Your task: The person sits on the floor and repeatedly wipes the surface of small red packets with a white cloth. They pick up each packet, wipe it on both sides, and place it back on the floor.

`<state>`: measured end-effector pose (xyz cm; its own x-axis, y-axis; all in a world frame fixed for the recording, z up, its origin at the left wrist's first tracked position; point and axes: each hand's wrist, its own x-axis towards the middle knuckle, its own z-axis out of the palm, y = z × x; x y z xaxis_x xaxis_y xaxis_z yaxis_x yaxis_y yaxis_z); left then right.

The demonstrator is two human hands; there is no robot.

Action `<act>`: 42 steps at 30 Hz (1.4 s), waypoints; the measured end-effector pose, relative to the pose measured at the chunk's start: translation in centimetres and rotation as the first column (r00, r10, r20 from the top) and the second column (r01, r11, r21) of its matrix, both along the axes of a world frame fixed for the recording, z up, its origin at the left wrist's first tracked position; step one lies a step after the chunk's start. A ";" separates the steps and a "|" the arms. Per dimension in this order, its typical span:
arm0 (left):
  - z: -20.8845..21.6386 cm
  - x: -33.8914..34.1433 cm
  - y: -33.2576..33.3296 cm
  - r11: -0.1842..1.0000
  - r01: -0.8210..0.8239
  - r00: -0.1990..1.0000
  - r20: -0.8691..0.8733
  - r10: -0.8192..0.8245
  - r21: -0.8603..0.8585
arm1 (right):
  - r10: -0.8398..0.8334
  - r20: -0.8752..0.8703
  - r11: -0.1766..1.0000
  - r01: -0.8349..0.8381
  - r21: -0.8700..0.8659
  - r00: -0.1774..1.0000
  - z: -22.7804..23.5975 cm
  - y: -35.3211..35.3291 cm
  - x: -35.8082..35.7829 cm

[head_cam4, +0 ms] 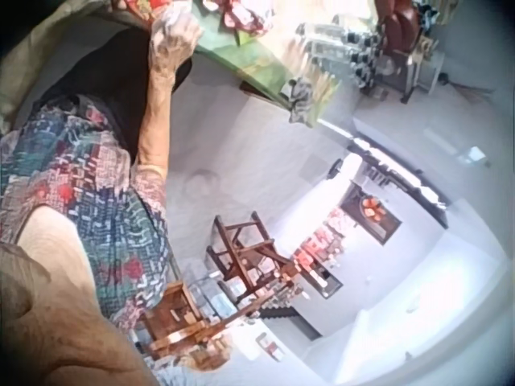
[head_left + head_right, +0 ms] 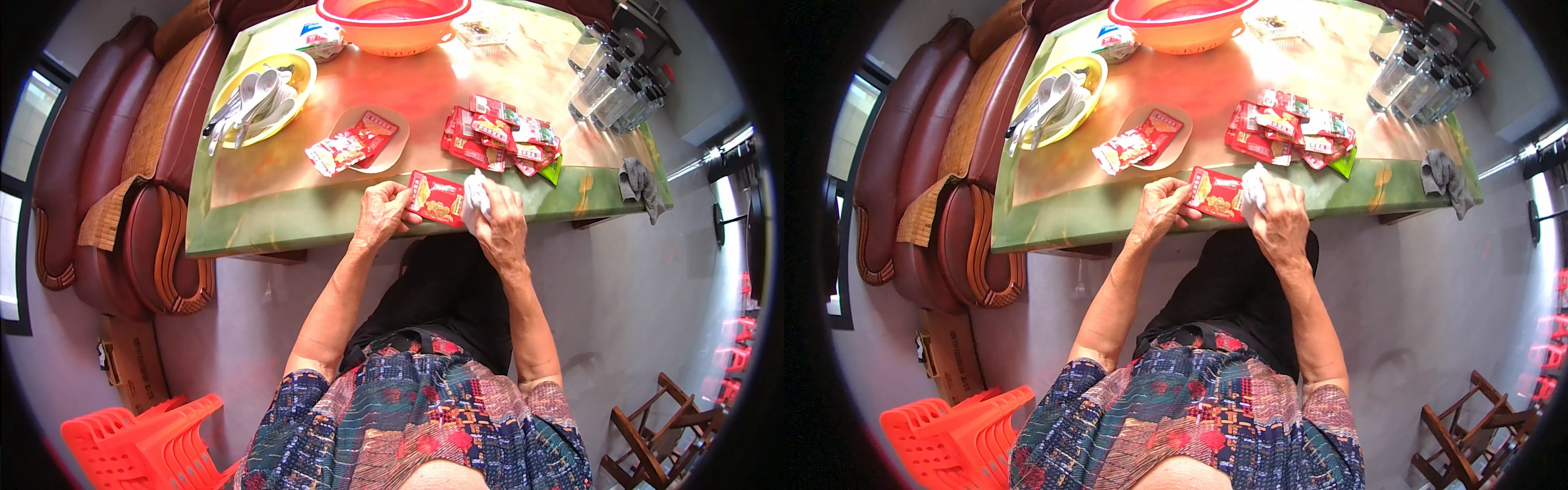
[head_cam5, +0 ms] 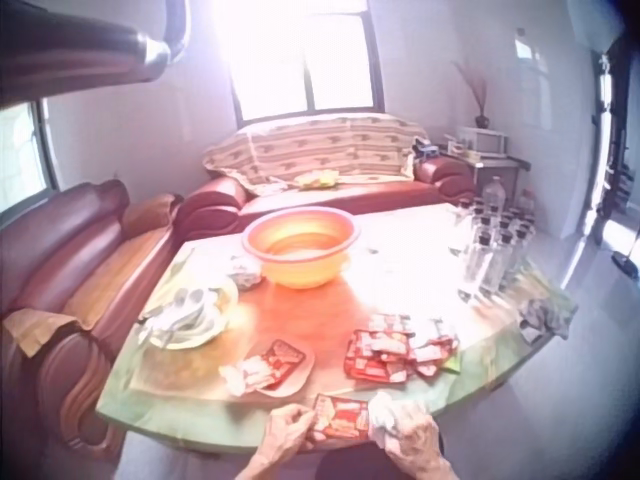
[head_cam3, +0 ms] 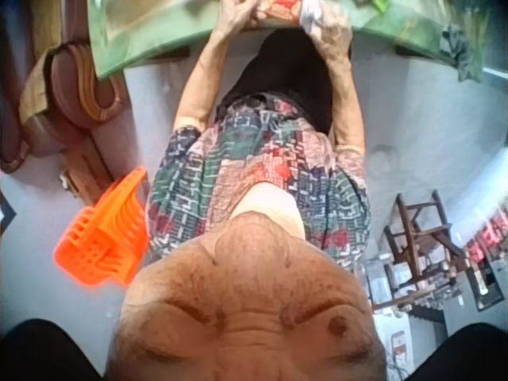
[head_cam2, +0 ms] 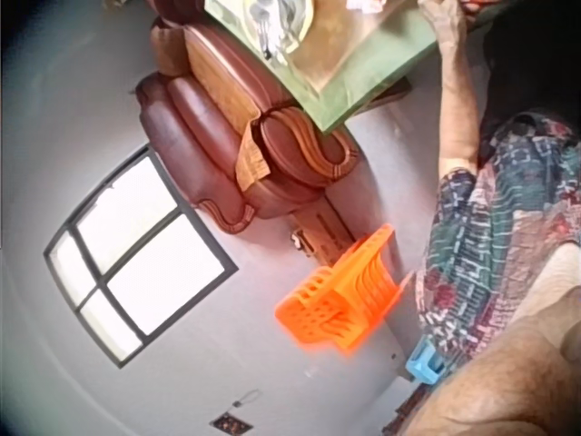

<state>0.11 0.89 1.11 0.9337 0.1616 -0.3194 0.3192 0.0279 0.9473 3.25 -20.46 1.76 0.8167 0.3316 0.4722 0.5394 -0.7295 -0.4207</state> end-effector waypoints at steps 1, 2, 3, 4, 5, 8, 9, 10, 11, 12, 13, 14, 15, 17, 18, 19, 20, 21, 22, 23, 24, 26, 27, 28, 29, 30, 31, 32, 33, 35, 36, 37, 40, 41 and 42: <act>0.1 0.0 0.2 1.000 -0.001 1.000 -0.002 0.001 -0.008 | -0.004 0.054 0.998 0.000 0.059 0.999 0.2 1.1 0.6; 0.3 0.0 0.2 1.000 0.007 1.000 -0.003 -0.007 -0.018 | -0.013 0.038 0.998 0.010 0.061 0.999 0.1 2.1 0.8; 0.4 0.0 0.1 1.000 0.014 1.000 -0.005 -0.014 -0.028 | -0.009 -0.048 0.999 0.011 0.046 0.999 -1.0 3.1 1.3; 0.4 -0.1 0.4 0.999 0.020 1.000 0.002 -0.020 -0.043 | 0.024 -0.076 0.999 -0.021 0.045 0.997 -1.0 4.5 1.3; 0.1 -0.2 0.4 0.998 0.026 1.000 0.011 -0.025 -0.058 | 0.058 -0.104 0.998 -0.053 0.045 0.993 -0.9 5.7 1.2; -0.4 -0.1 0.5 0.996 0.036 0.999 0.038 -0.033 -0.083 | 0.125 -0.004 0.991 -0.125 -0.054 0.992 -1.4 7.3 0.5; -0.5 -0.1 0.5 0.995 0.040 0.998 0.047 -0.036 -0.088 | 0.199 0.024 0.979 -0.198 -0.041 0.980 -1.7 7.4 0.4; -0.2 -0.2 0.4 0.996 0.025 0.998 0.060 -0.020 -0.083 | 0.250 -0.009 0.968 -0.250 -0.008 0.968 -1.7 7.2 0.4; -0.4 -0.2 0.6 0.995 0.027 0.998 0.061 -0.021 -0.100 | 0.299 -0.040 0.954 -0.298 0.027 0.953 -1.7 6.8 0.5; -0.8 -0.3 0.8 0.993 0.029 0.998 0.063 -0.022 -0.117 | 0.348 -0.070 0.937 -0.344 0.064 0.935 -1.6 6.3 0.5; -0.8 -0.3 0.8 0.990 0.032 0.998 0.066 -0.023 -0.137 | 0.387 -0.071 0.921 -0.382 0.074 0.919 -1.5 5.6 0.4; -0.9 -0.2 0.8 0.988 0.020 0.998 0.064 -0.010 -0.151 | 0.425 -0.073 0.904 -0.419 0.085 0.902 -1.4 4.9 0.2; -0.8 -0.2 0.7 0.986 0.008 0.998 0.062 0.002 -0.165 | 0.462 -0.074 0.885 -0.455 0.096 0.884 -1.3 4.3 -0.1; -0.8 0.0 0.8 0.993 0.000 0.999 0.038 0.004 -0.116 | 0.516 -0.213 0.855 -0.481 0.196 0.830 -0.6 3.3 -0.2; -0.9 0.1 0.8 0.998 0.008 1.000 0.015 -0.007 -0.055 | 0.553 -0.310 0.833 -0.498 0.242 0.773 0.0 2.6 0.1; -0.8 0.3 0.7 1.000 0.024 1.000 -0.009 -0.024 0.009 | 0.582 -0.399 0.813 -0.505 0.290 0.708 0.3 1.9 0.3; -0.7 0.3 0.6 1.000 0.015 1.000 -0.007 -0.015 -0.007 | 0.583 -0.501 0.809 -0.395 0.436 0.640 0.0 1.5 0.4; -0.6 0.3 0.3 1.000 0.005 1.000 -0.006 -0.005 -0.024 | 0.514 -0.377 0.846 -0.382 0.372 0.771 -0.1 1.8 0.6; -0.4 0.3 0.1 0.999 0.001 1.000 -0.008 -0.001 -0.039 | 0.429 -0.236 0.883 -0.350 0.313 0.872 0.1 2.4 0.8; -0.4 0.3 0.0 1.000 0.000 1.000 -0.011 0.000 -0.025 | 0.335 -0.081 0.916 -0.305 0.260 0.939 0.2 3.0 1.1; -0.3 0.2 -0.1 1.000 0.000 1.000 -0.014 0.000 -0.011 | 0.271 -0.043 0.947 -0.259 0.189 0.962 0.1 3.5 1.3; -0.3 0.3 -0.1 1.000 -0.005 1.000 -0.003 0.005 0.007 | 0.262 0.021 0.965 -0.262 0.020 0.965 -1.1 4.6 1.0; -0.7 0.4 -0.1 1.000 -0.009 1.000 0.009 0.009 0.008 | 0.259 0.053 0.965 -0.256 -0.066 0.964 -1.7 4.8 1.0; -0.6 0.3 -0.1 1.000 -0.019 1.000 0.017 0.019 0.007 | 0.256 0.061 0.962 -0.248 -0.116 0.965 -2.0 4.9 0.8; -0.5 0.2 -0.2 1.000 -0.022 1.000 0.007 0.022 0.020 | 0.234 0.045 0.967 -0.228 -0.115 0.971 -2.1 4.7 0.7; -0.3 0.3 -0.3 0.999 -0.024 1.000 -0.003 0.025 0.034 | 0.212 0.028 0.972 -0.208 -0.114 0.977 -2.1 4.4 0.6; 0.0 0.3 -0.4 0.999 -0.028 1.000 -0.012 0.028 0.045 | 0.190 0.012 0.975 -0.188 -0.116 0.982 -2.1 3.9 0.6; -0.1 0.3 -0.4 0.999 -0.031 0.999 -0.013 0.032 0.044 | 0.162 0.031 0.981 -0.157 -0.112 0.986 -2.0 3.5 0.3; -0.2 0.2 -0.4 0.998 -0.034 0.999 -0.015 0.035 0.043 | 0.149 0.035 0.983 -0.144 -0.118 0.988 -2.1 3.0 0.1; -0.3 0.2 -0.4 0.998 -0.041 0.999 -0.012 0.041 0.040 | 0.123 0.050 0.984 -0.116 -0.132 0.991 -2.0 1.8 -0.4; -0.5 0.1 -0.3 0.998 -0.046 0.999 -0.011 0.047 0.040 | 0.126 0.052 0.984 -0.118 -0.131 0.991 -1.9 1.4 -0.8; -0.5 0.1 -0.2 0.998 -0.055 0.998 -0.007 0.055 0.042 | 0.129 0.050 0.984 -0.122 -0.130 0.990 -1.9 1.1 -1.1; -1.0 0.0 -0.4 0.998 -0.050 0.999 0.014 0.050 0.029 | 0.177 0.085 0.980 -0.167 -0.111 0.981 -2.4 -0.5 -1.8; -0.8 0.1 -0.5 0.998 -0.057 0.998 0.014 0.057 0.035 | 0.198 0.082 0.979 -0.194 -0.061 0.977 -2.4 -1.0 -1.8; -0.6 0.0 -0.7 0.997 -0.067 0.997 0.029 0.066 0.037 | 0.212 0.040 0.977 -0.210 -0.044 0.977 -2.2 -1.7 -1.8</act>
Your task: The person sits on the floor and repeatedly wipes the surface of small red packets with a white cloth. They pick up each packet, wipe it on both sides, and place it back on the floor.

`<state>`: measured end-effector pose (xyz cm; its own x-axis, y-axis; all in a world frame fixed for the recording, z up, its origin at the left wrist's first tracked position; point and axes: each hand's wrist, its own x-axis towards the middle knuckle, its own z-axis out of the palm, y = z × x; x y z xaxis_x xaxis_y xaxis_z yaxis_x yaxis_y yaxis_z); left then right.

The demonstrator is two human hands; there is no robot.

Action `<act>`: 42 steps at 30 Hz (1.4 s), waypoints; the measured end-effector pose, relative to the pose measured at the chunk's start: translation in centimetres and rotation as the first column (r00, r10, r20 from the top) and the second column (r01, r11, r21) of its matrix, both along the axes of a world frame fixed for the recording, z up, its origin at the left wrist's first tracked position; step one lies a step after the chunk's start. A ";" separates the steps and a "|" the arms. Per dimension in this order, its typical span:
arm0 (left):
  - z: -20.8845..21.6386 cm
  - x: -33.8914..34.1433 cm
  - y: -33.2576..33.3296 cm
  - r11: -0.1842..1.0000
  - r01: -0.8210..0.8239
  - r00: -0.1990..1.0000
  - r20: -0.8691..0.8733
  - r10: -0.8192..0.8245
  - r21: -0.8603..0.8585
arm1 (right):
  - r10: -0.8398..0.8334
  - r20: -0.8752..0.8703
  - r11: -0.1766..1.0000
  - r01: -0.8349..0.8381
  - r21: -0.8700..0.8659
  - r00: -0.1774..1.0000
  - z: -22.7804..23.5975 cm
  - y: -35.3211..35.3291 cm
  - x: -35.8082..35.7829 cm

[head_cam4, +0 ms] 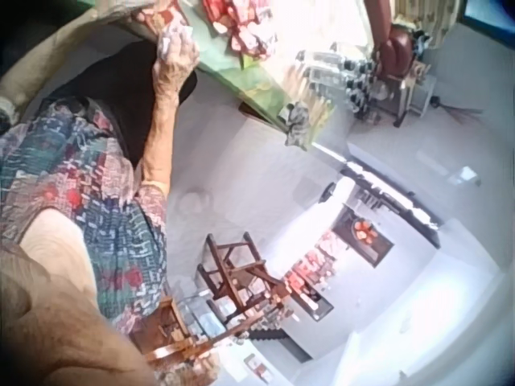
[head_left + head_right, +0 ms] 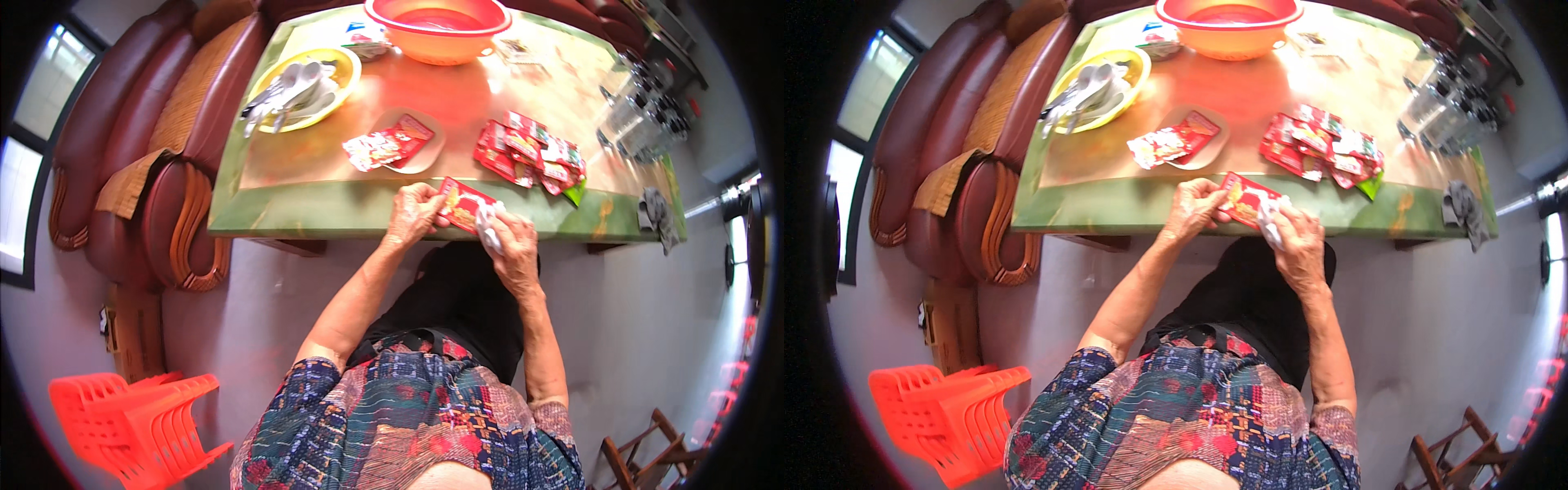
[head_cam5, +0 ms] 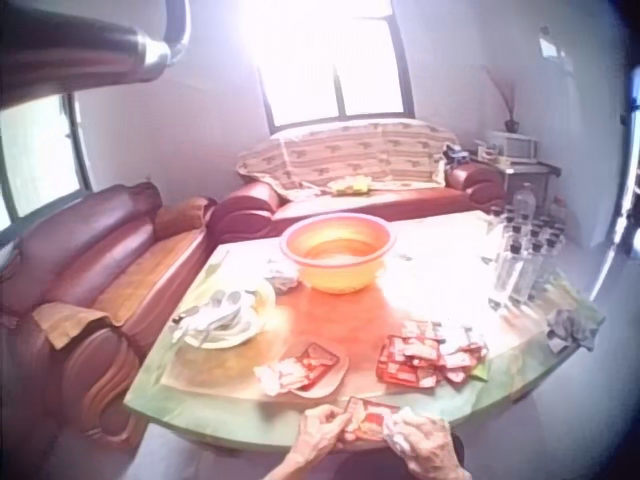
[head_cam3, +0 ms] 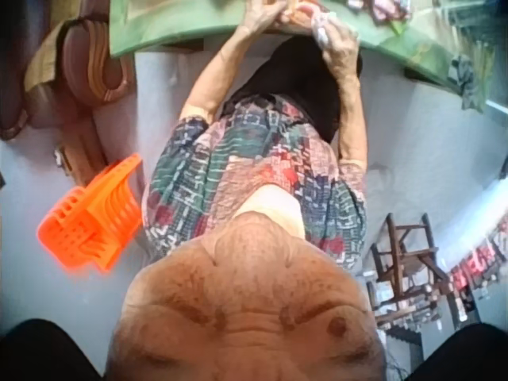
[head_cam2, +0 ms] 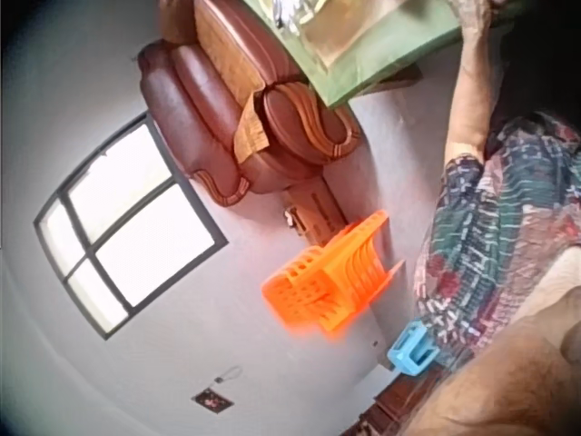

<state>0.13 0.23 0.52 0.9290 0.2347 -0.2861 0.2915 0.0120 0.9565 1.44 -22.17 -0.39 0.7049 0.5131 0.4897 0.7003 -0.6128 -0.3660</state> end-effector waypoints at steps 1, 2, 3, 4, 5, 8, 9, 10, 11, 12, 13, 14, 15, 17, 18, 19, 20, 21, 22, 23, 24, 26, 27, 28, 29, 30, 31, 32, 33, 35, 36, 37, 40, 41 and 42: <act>0.0 0.0 -0.3 1.000 0.004 1.000 0.012 -0.004 -0.002 | 0.003 -0.047 1.000 -0.003 0.002 0.999 0.2 -0.7 0.1; 0.0 -0.1 -0.4 1.000 -0.004 0.999 0.043 0.004 0.012 | -0.020 -0.029 0.999 0.021 0.026 0.999 0.2 -0.7 0.5; 0.1 -0.3 -0.3 1.000 -0.012 0.997 0.075 0.010 0.026 | -0.045 -0.012 0.998 0.045 0.051 0.999 0.2 -0.5 0.9; 0.4 -0.5 -0.4 1.000 -0.006 0.997 0.078 0.006 0.006 | -0.060 -0.011 0.995 0.061 0.082 0.998 0.3 -0.3 1.3; 0.4 -0.6 -0.3 1.000 0.014 0.995 0.103 -0.013 -0.014 | -0.061 -0.026 0.993 0.063 0.100 0.998 0.1 -0.1 1.8; 1.6 -1.3 0.3 0.996 0.064 0.985 0.167 -0.053 -0.058 | -0.071 -0.076 0.985 0.081 0.152 0.995 -0.9 0.7 2.5; 2.3 -1.2 0.6 0.998 0.052 0.980 0.196 -0.046 -0.028 | -0.079 -0.071 0.983 0.090 0.162 0.994 -1.0 0.8 2.6; 3.5 -1.1 1.2 0.999 0.034 0.973 0.229 -0.034 0.004 | -0.082 -0.062 0.981 0.092 0.174 0.995 -1.0 1.1 2.7; 4.4 -1.1 1.8 0.999 0.021 0.967 0.253 -0.026 0.026 | -0.090 -0.062 0.979 0.100 0.176 0.994 -1.0 1.1 2.6; 5.1 -0.6 2.8 0.998 0.027 0.959 0.281 -0.042 0.057 | -0.088 -0.057 0.980 0.097 0.175 0.994 -1.1 0.9 2.6; 5.0 0.1 4.1 1.000 0.018 0.911 0.411 -0.024 0.018 | -0.083 -0.051 0.980 0.091 0.175 0.995 -1.1 0.8 2.6; 5.2 1.0 5.7 0.995 -0.007 0.876 0.480 -0.040 0.096 | -0.076 -0.045 0.981 0.083 0.177 0.996 -1.1 0.8 2.6; 5.1 2.1 6.9 0.998 -0.047 0.838 0.546 0.012 0.051 | -0.075 -0.046 0.981 0.082 0.177 0.996 -1.1 0.8 2.6; 5.9 3.6 9.2 0.992 -0.083 0.876 0.481 0.025 0.099 | -0.088 -0.045 0.981 0.095 0.172 0.995 -1.1 0.7 2.5; 5.5 4.3 10.1 0.992 -0.095 0.887 0.460 0.045 0.087 | -0.096 -0.041 0.980 0.102 0.169 0.995 -1.1 0.7 2.4; 4.7 5.1 11.4 0.990 -0.115 0.895 0.441 0.070 0.078 | -0.097 -0.036 0.980 0.102 0.169 0.995 -1.1 0.9 2.4; 3.5 6.0 12.9 0.971 -0.159 0.904 0.422 0.069 0.181 | -0.098 -0.029 0.981 0.102 0.168 0.995 -1.0 1.1 2.4; 2.5 6.6 13.9 0.936 -0.225 0.910 0.401 0.103 0.270 | -0.092 -0.026 0.980 0.095 0.175 0.995 -1.0 1.2 2.4; 1.8 7.0 14.3 0.892 -0.282 0.914 0.382 0.137 0.354 | -0.090 -0.024 0.980 0.093 0.178 0.996 -1.0 1.2 2.4; 1.3 7.3 14.8 0.835 -0.334 0.914 0.366 0.174 0.437 | -0.085 -0.022 0.979 0.088 0.182 0.996 -1.1 1.1 2.4; 0.8 7.5 15.6 0.814 -0.353 0.914 0.354 0.197 0.460 | -0.080 -0.027 0.978 0.084 0.191 0.996 -1.1 1.2 2.5; 2.1 7.2 14.4 0.729 -0.353 0.934 0.274 0.231 0.587 | -0.104 -0.044 0.979 0.110 0.173 0.994 -1.0 0.9 2.3; 3.2 7.1 13.4 0.662 -0.330 0.943 0.205 0.263 0.673 | -0.116 -0.053 0.978 0.124 0.165 0.992 -1.0 0.7 2.2; 3.0 6.9 13.7 0.624 -0.319 0.944 0.181 0.275 0.713 | -0.114 -0.049 0.978 0.121 0.168 0.992 -1.0 0.8 2.3; 2.8 6.8 14.0 0.585 -0.305 0.944 0.158 0.289 0.751 | -0.113 -0.045 0.978 0.119 0.170 0.993 -1.1 0.9 2.3; 2.6 6.7 14.3 0.546 -0.288 0.944 0.136 0.302 0.787 | -0.111 -0.041 0.978 0.117 0.173 0.993 -1.1 1.0 2.4; 2.5 6.7 14.4 0.537 -0.274 0.942 0.112 0.315 0.798 | -0.105 -0.040 0.978 0.111 0.178 0.994 -1.1 1.0 2.4; 2.4 6.7 14.5 0.527 -0.260 0.941 0.088 0.328 0.809 | -0.100 -0.039 0.977 0.105 0.184 0.994 -1.1 1.0 2.5; 2.4 6.7 14.5 0.518 -0.245 0.938 0.065 0.340 0.819 | -0.095 -0.038 0.977 0.100 0.189 0.995 -1.0 1.0 2.5; 2.2 6.8 14.9 0.533 -0.241 0.939 0.056 0.339 0.811 | -0.100 -0.050 0.975 0.108 0.193 0.994 -0.8 1.1 2.3; 2.2 6.9 14.9 0.520 -0.242 0.938 0.059 0.343 0.819 | -0.103 -0.056 0.974 0.112 0.195 0.993 -0.7 1.2 2.3; 2.2 7.0 14.7 0.512 -0.240 0.938 0.061 0.343 0.825 | -0.107 -0.054 0.975 0.115 0.192 0.993 -0.7 1.1 2.3; 2.3 7.3 14.0 0.301 -0.303 0.914 0.187 0.360 0.904 | -0.115 -0.050 0.973 0.123 0.194 0.992 -0.8 1.0 2.3; 2.0 7.3 13.6 0.108 -0.387 0.885 0.336 0.324 0.916 | -0.114 -0.046 0.974 0.121 0.193 0.992 -0.7 1.1 2.3; 2.1 7.3 13.6 0.122 -0.362 0.894 0.307 0.325 0.924 | -0.114 -0.043 0.974 0.120 0.192 0.993 -0.7 1.1 2.2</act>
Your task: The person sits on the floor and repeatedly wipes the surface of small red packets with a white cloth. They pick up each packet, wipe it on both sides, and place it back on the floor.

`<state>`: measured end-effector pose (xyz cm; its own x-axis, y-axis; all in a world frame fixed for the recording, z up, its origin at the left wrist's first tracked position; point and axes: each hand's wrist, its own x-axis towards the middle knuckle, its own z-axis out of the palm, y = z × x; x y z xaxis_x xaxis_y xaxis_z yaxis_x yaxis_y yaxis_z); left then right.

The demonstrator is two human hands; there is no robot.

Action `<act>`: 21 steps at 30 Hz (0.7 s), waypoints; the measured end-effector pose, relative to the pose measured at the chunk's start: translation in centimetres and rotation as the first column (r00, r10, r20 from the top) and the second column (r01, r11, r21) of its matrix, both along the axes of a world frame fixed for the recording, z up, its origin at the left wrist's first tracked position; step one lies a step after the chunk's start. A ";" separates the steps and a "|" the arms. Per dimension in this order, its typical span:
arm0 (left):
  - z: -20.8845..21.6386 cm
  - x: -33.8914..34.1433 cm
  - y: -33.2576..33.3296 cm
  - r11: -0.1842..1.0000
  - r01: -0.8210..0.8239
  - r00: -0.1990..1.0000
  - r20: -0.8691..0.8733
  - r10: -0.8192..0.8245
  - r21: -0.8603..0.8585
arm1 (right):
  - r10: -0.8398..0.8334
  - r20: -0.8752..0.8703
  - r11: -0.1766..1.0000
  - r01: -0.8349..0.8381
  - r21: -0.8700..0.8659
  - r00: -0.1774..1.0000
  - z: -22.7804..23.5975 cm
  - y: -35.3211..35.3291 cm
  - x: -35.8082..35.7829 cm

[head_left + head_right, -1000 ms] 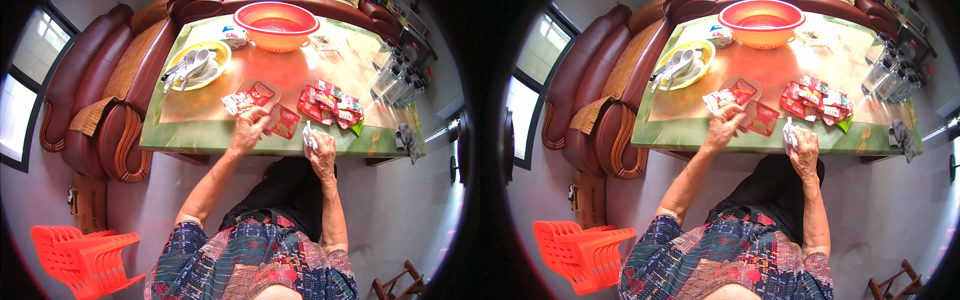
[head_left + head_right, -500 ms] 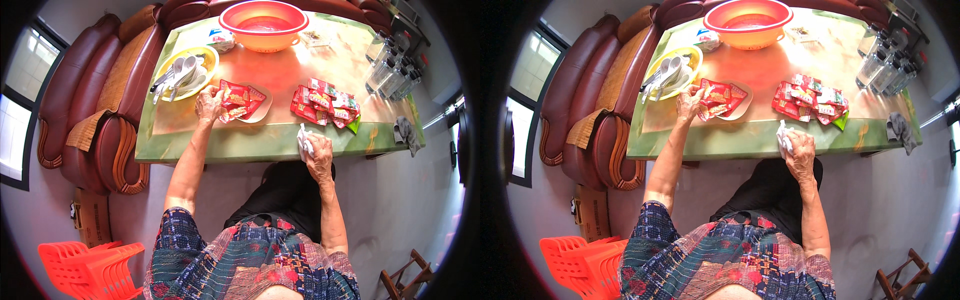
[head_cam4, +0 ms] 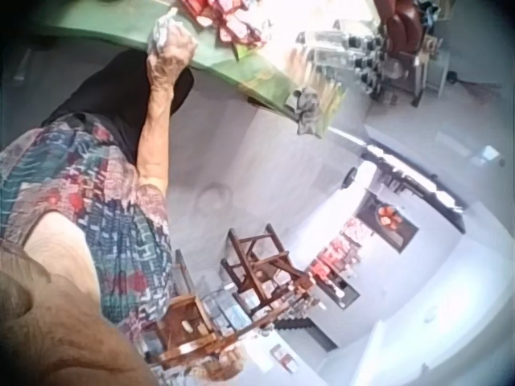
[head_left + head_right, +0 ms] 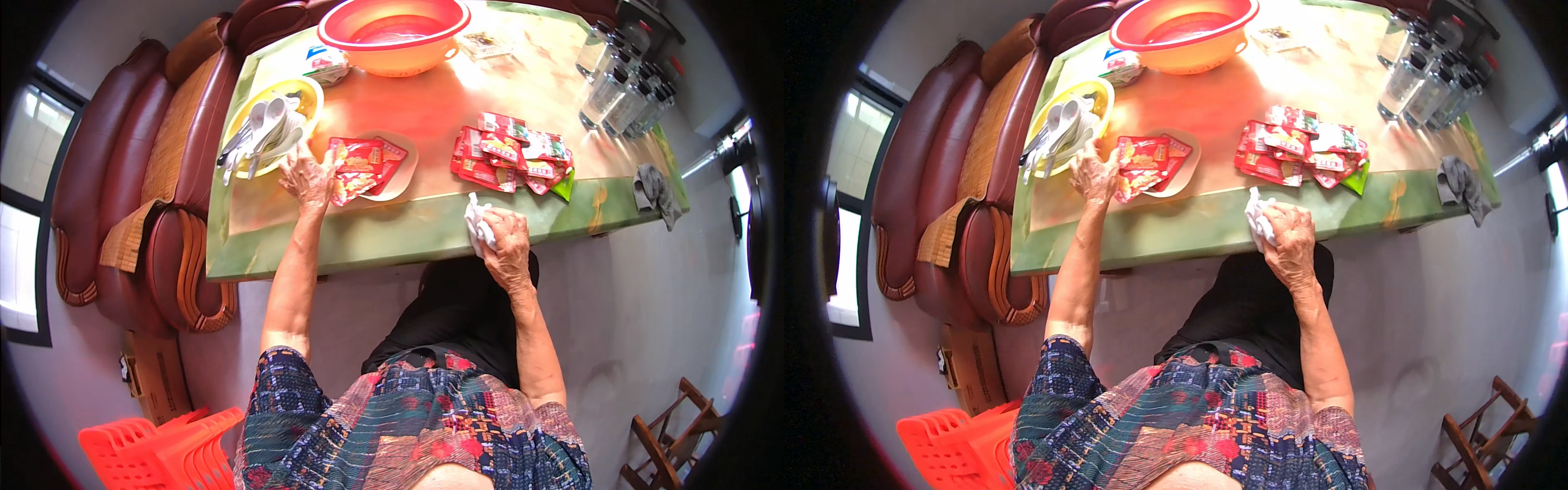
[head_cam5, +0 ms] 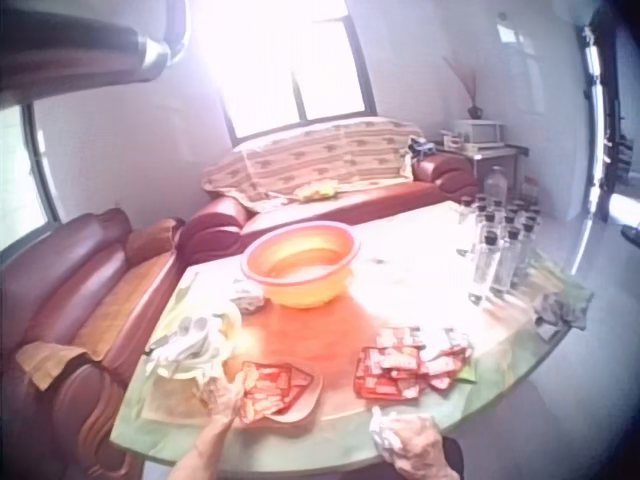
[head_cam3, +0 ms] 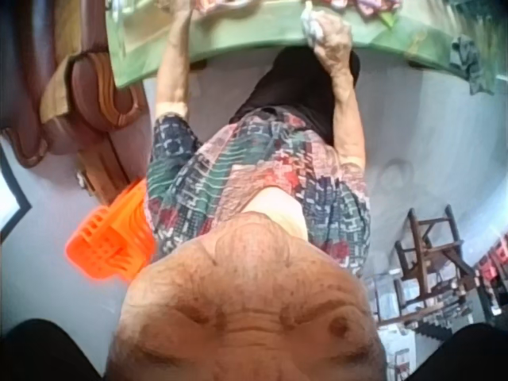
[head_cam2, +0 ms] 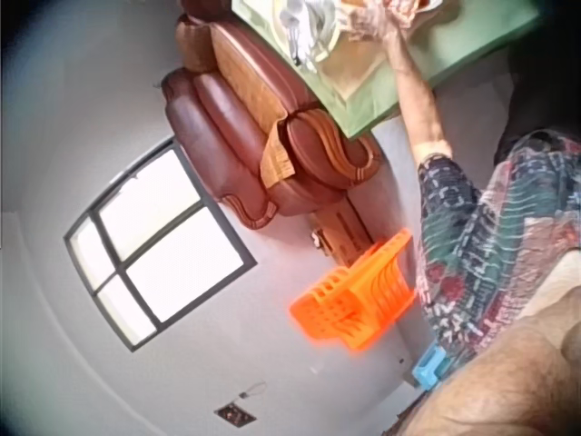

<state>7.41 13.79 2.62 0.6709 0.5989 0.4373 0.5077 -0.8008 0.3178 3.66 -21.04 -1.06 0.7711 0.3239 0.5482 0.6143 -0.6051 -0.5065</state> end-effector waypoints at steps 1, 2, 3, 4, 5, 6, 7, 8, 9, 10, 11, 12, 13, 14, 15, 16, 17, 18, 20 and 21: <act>0.8 0.1 -1.1 0.998 0.025 0.999 0.031 -0.027 0.066 | -0.002 0.003 1.000 0.002 -0.004 1.000 0.0 -0.1 0.0; 1.4 0.2 -2.3 0.990 0.045 0.997 0.061 -0.053 0.132 | -0.001 0.010 1.000 0.001 -0.005 1.000 0.0 -0.1 0.1; 1.6 0.5 -3.5 0.978 0.062 0.993 0.090 -0.081 0.197 | -0.005 0.014 1.000 0.005 -0.004 1.000 -0.1 -0.2 0.1; 1.8 0.7 -4.4 0.949 0.155 0.979 0.087 -0.185 0.273 | 0.002 0.020 1.000 -0.002 0.003 1.000 -0.1 -0.1 0.2; 2.2 1.2 -6.0 0.943 0.260 0.958 0.068 -0.279 0.209 | 0.003 0.026 1.000 -0.003 0.006 1.000 -0.2 -0.1 0.2; 2.4 1.7 -7.8 0.917 0.370 0.924 0.039 -0.379 0.151 | -0.007 0.018 1.000 0.007 -0.003 1.000 0.0 -0.2 0.1; 2.5 2.3 -9.7 0.876 0.473 0.879 0.017 -0.476 0.093 | -0.009 0.018 1.000 0.009 -0.006 1.000 -0.1 -0.3 0.1; 2.6 2.9 -11.5 0.845 0.532 0.846 0.019 -0.533 0.048 | -0.007 0.017 1.000 0.007 -0.009 1.000 -0.2 -0.3 0.1; 2.6 3.4 -13.3 0.809 0.588 0.808 0.024 -0.588 0.002 | -0.006 0.017 1.000 0.006 -0.012 1.000 -0.2 -0.3 0.2; 2.6 4.0 -14.9 0.778 0.628 0.778 0.020 -0.628 -0.021 | -0.003 0.035 1.000 0.003 -0.007 0.999 -0.1 -0.3 0.3; 2.6 4.5 -16.3 0.745 0.666 0.746 0.019 -0.666 -0.045 | -0.002 0.037 1.000 0.002 -0.001 0.999 -0.1 -0.2 0.3; 1.9 5.3 -17.3 0.736 0.675 0.738 0.042 -0.673 -0.050 | -0.001 0.038 1.000 0.001 0.006 0.999 0.0 -0.1 0.3; 1.5 6.1 -18.3 0.741 0.670 0.743 0.049 -0.668 -0.051 | -0.002 0.042 1.000 0.001 0.014 0.999 0.0 -0.1 0.3; 1.2 6.9 -18.8 0.721 0.686 0.727 0.046 -0.685 -0.097 | -0.001 0.050 1.000 0.000 0.029 0.999 -0.2 0.0 0.3; 0.9 7.8 -19.3 0.700 0.700 0.711 0.043 -0.702 -0.142 | 0.002 0.040 0.999 -0.004 0.032 0.999 -0.1 -0.1 0.3; 0.9 8.4 -19.8 0.687 0.717 0.692 0.005 -0.722 -0.120 | 0.004 0.029 0.999 -0.005 0.038 1.000 -0.1 -0.1 0.3; 0.9 9.0 -20.3 0.673 0.733 0.674 -0.033 -0.738 -0.099 | 0.007 0.018 0.999 -0.008 0.043 1.000 -0.2 -0.1 0.4; 0.9 9.5 -20.7 0.659 0.748 0.655 -0.072 -0.752 -0.079 | 0.006 0.025 0.998 -0.007 0.055 1.000 0.0 -0.1 0.4; 0.7 10.2 -21.4 0.632 0.763 0.600 -0.217 -0.770 -0.134 | 0.000 0.017 0.998 -0.001 0.061 1.000 0.1 -0.1 0.3; 0.6 10.4 -21.6 0.622 0.766 0.566 -0.288 -0.773 -0.163 | -0.001 0.013 0.998 0.000 0.064 1.000 0.2 -0.1 0.3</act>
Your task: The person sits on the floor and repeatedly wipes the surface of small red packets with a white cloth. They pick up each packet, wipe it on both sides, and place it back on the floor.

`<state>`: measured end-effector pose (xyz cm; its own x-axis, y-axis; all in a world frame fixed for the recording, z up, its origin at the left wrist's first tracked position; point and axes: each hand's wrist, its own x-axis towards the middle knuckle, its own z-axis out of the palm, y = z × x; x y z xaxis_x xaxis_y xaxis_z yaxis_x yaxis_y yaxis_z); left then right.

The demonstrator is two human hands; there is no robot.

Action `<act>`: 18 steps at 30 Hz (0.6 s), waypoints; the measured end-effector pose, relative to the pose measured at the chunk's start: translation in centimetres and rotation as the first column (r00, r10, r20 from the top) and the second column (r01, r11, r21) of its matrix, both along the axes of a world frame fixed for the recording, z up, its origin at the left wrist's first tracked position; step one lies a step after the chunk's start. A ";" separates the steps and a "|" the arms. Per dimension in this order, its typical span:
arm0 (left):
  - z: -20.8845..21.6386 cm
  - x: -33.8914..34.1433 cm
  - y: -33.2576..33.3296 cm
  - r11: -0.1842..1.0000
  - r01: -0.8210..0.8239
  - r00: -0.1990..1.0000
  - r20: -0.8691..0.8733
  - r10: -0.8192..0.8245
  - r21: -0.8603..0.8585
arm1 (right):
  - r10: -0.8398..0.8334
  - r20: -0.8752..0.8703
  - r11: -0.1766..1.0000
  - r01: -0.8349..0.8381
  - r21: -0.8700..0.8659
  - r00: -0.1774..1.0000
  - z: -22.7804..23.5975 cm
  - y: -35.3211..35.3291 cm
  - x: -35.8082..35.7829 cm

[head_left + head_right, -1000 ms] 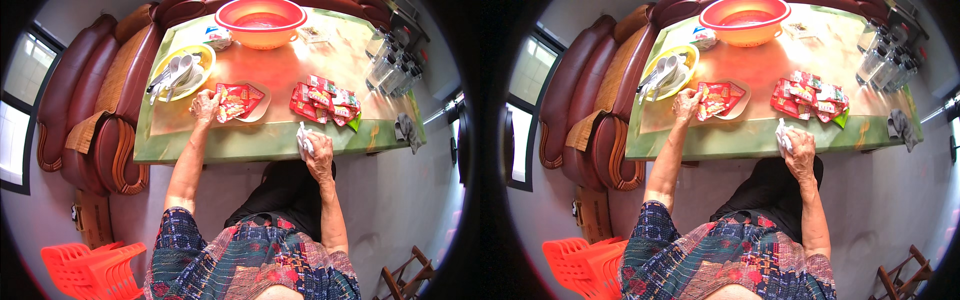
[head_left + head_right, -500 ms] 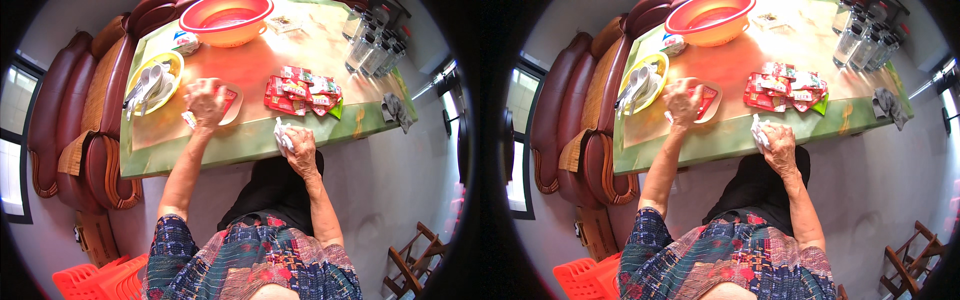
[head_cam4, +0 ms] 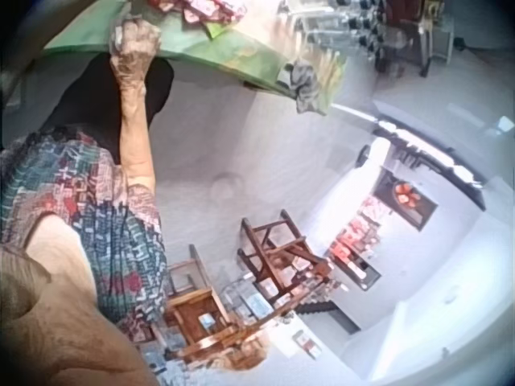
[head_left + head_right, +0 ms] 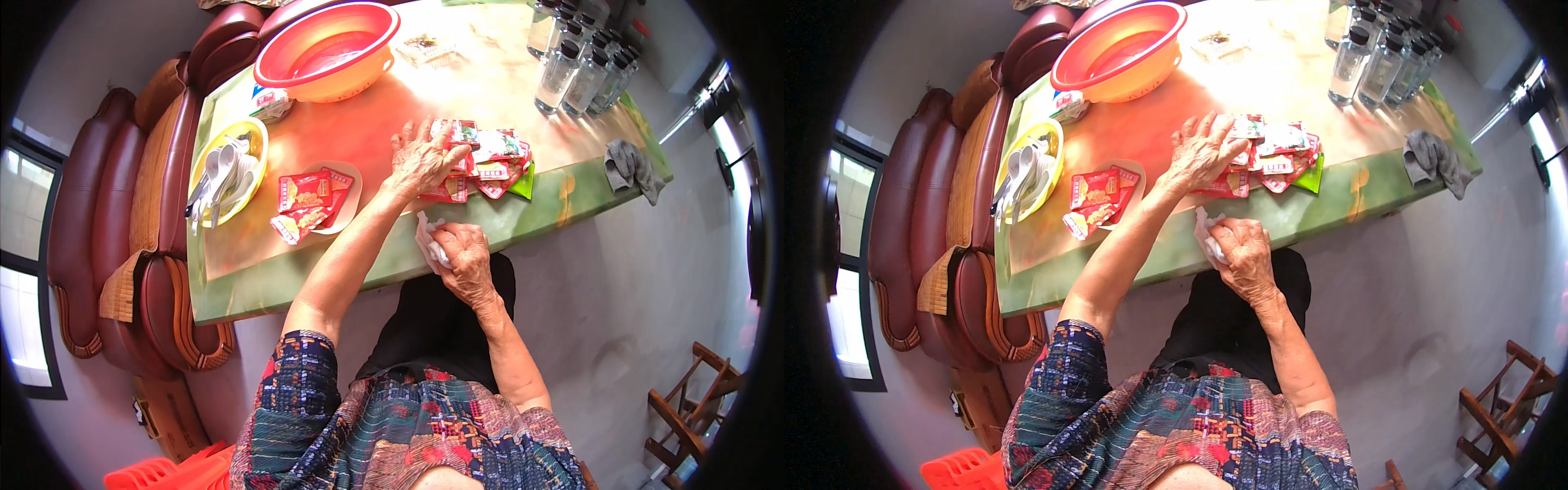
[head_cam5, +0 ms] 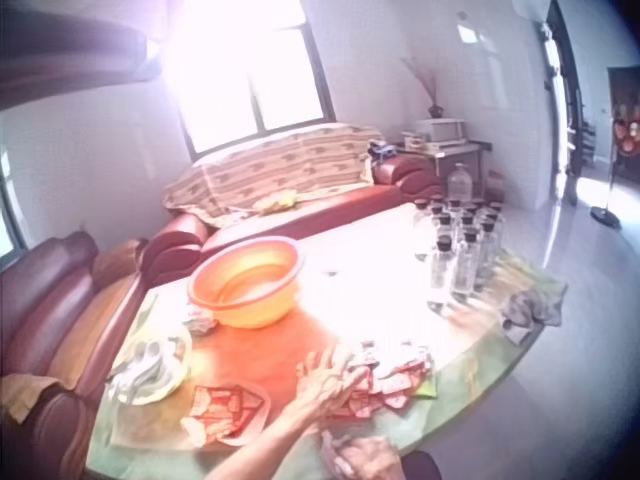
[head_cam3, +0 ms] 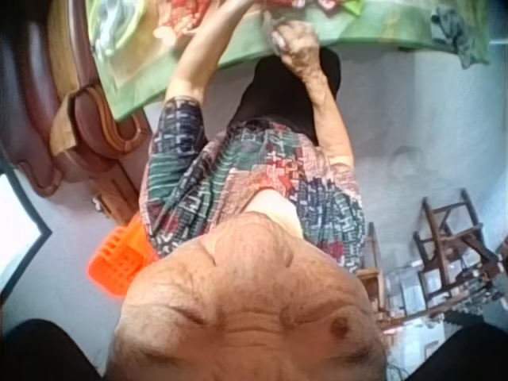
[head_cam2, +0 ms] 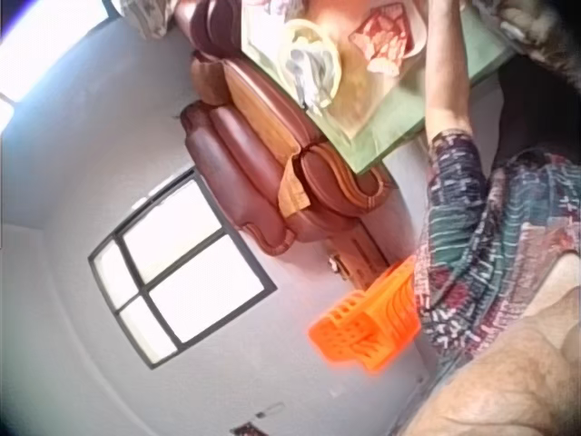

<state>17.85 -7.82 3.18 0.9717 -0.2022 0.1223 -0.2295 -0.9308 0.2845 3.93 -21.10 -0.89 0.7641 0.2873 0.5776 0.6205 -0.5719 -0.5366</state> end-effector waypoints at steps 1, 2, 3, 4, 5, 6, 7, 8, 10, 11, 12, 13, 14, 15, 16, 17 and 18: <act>0.7 -0.3 -0.4 0.999 0.018 0.999 -0.037 -0.017 0.045 | -0.010 0.000 1.000 0.010 -0.002 1.000 0.0 0.0 0.0; 0.3 -0.3 -0.4 0.997 0.049 0.999 -0.010 -0.049 0.054 | -0.010 -0.002 1.000 0.010 -0.003 1.000 0.0 0.0 0.0; -0.3 -0.4 -0.2 0.995 0.079 0.997 0.016 -0.080 0.064 | -0.009 -0.003 1.000 0.009 -0.005 1.000 -0.1 0.0 0.0; -0.4 -0.6 -0.1 0.991 0.108 0.993 0.043 -0.111 0.074 | -0.008 -0.004 1.000 0.008 -0.007 1.000 -0.1 0.0 0.0; -0.7 -1.1 0.0 0.991 0.112 0.983 0.141 -0.121 0.069 | -0.007 0.003 1.000 0.007 -0.004 1.000 -0.2 -0.1 0.0; -0.8 -1.5 0.1 0.993 0.105 0.981 0.161 -0.112 0.054 | -0.006 0.009 1.000 0.006 -0.001 1.000 -0.3 -0.1 0.1; -0.7 -1.8 0.2 0.995 0.096 0.978 0.182 -0.102 0.039 | -0.003 0.016 1.000 0.003 0.002 1.000 -0.4 -0.1 0.1; -0.5 -2.2 0.3 0.996 0.087 0.975 0.203 -0.090 0.023 | -0.005 0.021 1.000 0.005 -0.002 1.000 -0.6 -0.1 0.1; -0.5 -3.2 0.5 0.994 0.107 0.951 0.287 -0.111 0.032 | -0.007 0.033 1.000 0.007 -0.008 0.999 -0.9 -0.1 0.2; -0.5 -3.7 0.7 0.992 0.119 0.942 0.310 -0.128 0.049 | -0.009 0.025 1.000 0.009 -0.008 1.000 -0.9 -0.1 0.2; -0.5 -4.3 0.9 0.989 0.130 0.932 0.333 -0.145 0.067 | -0.011 0.017 1.000 0.011 -0.009 1.000 -1.0 -0.1 0.1; -0.2 -5.1 1.0 0.989 0.137 0.916 0.373 -0.149 0.058 | -0.013 0.009 1.000 0.013 -0.010 1.000 -1.0 -0.1 0.1; -0.3 -5.8 1.2 0.988 0.143 0.919 0.364 -0.155 0.058 | -0.006 0.017 1.000 0.006 -0.009 1.000 -0.9 -0.1 0.1; -0.6 -6.4 1.6 0.987 0.149 0.921 0.354 -0.160 0.058 | 0.000 0.026 1.000 0.000 -0.007 1.000 -0.8 -0.1 0.1; -0.6 -7.1 1.8 0.986 0.157 0.924 0.343 -0.167 0.056 | 0.005 0.033 1.000 -0.005 -0.009 0.999 -0.7 -0.1 0.1; -0.6 -8.0 2.2 0.984 0.169 0.930 0.322 -0.176 0.050 | 0.012 0.045 1.000 -0.012 0.003 0.999 -0.6 -0.2 0.1; -0.6 -8.7 2.4 0.983 0.179 0.932 0.314 -0.183 0.042 | 0.019 0.056 1.000 -0.020 0.015 0.998 -0.5 -0.3 0.1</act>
